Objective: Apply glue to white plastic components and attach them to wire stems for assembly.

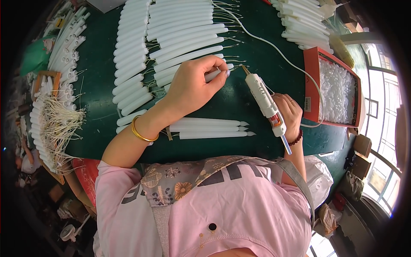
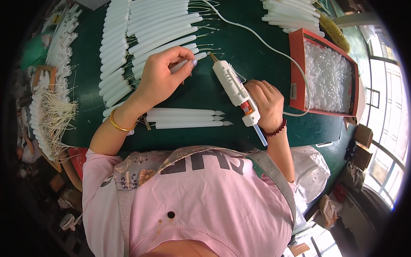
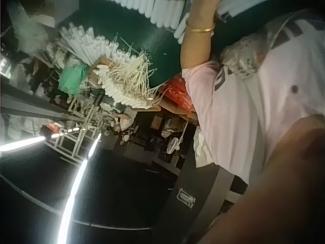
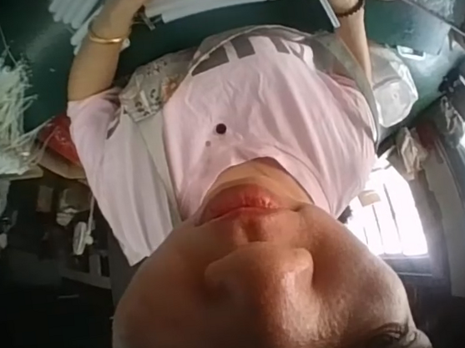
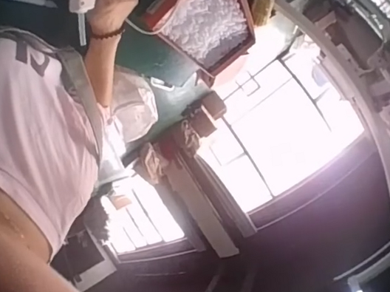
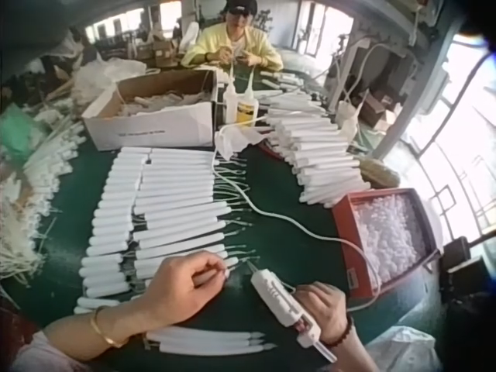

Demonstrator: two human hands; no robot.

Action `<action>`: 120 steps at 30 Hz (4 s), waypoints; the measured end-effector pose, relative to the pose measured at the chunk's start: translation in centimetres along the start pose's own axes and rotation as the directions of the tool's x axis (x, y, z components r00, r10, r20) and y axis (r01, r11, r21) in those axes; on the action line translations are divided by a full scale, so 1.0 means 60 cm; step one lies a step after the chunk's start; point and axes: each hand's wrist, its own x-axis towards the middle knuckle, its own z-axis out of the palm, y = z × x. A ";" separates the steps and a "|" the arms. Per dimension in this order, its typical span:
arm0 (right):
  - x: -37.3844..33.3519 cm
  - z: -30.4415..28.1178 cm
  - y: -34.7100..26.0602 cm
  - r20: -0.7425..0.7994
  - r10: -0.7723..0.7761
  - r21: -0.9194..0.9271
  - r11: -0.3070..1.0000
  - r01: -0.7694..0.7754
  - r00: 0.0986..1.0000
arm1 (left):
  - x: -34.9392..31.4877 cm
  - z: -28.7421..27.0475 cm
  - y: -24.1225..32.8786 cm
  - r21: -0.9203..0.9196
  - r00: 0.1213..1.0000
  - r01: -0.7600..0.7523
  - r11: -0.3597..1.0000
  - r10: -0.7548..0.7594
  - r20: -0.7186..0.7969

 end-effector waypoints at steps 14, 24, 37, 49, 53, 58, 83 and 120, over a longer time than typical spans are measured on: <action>0.012 -0.068 0.004 0.167 0.170 -0.074 0.984 -0.160 0.971 | 0.001 0.003 0.017 -0.186 0.999 0.035 0.982 -0.039 -0.020; 0.052 -0.234 0.050 0.078 0.497 0.050 0.864 -0.501 0.864 | -0.004 0.008 0.014 -0.144 0.989 0.149 0.978 -0.151 0.000; -0.009 -0.191 0.244 0.118 0.600 -0.274 0.786 -0.555 0.791 | 0.000 0.010 0.013 -0.150 0.992 0.123 0.981 -0.120 0.028; -0.014 -0.247 0.155 -0.248 0.735 0.054 0.661 -0.748 0.632 | -0.005 0.002 0.033 -0.121 0.997 0.063 0.991 -0.058 0.046; 0.062 -0.159 -0.039 -0.020 0.779 0.516 0.545 -0.661 0.627 | -0.010 -0.001 0.036 -0.119 0.986 0.137 0.983 -0.124 0.107; 0.108 -0.051 -0.096 0.203 0.655 0.697 0.426 -0.577 0.728 | -0.011 -0.003 0.036 -0.119 0.995 0.068 0.991 -0.057 0.086; 0.033 -0.105 -0.053 0.021 0.356 0.016 0.934 -0.356 0.934 | -0.001 0.020 0.012 0.347 0.919 -0.383 0.856 0.392 0.048; -0.034 -0.019 -0.020 -0.014 0.179 -0.068 0.981 -0.180 0.984 | 0.035 0.036 0.015 0.049 0.993 -0.111 0.993 0.113 -0.044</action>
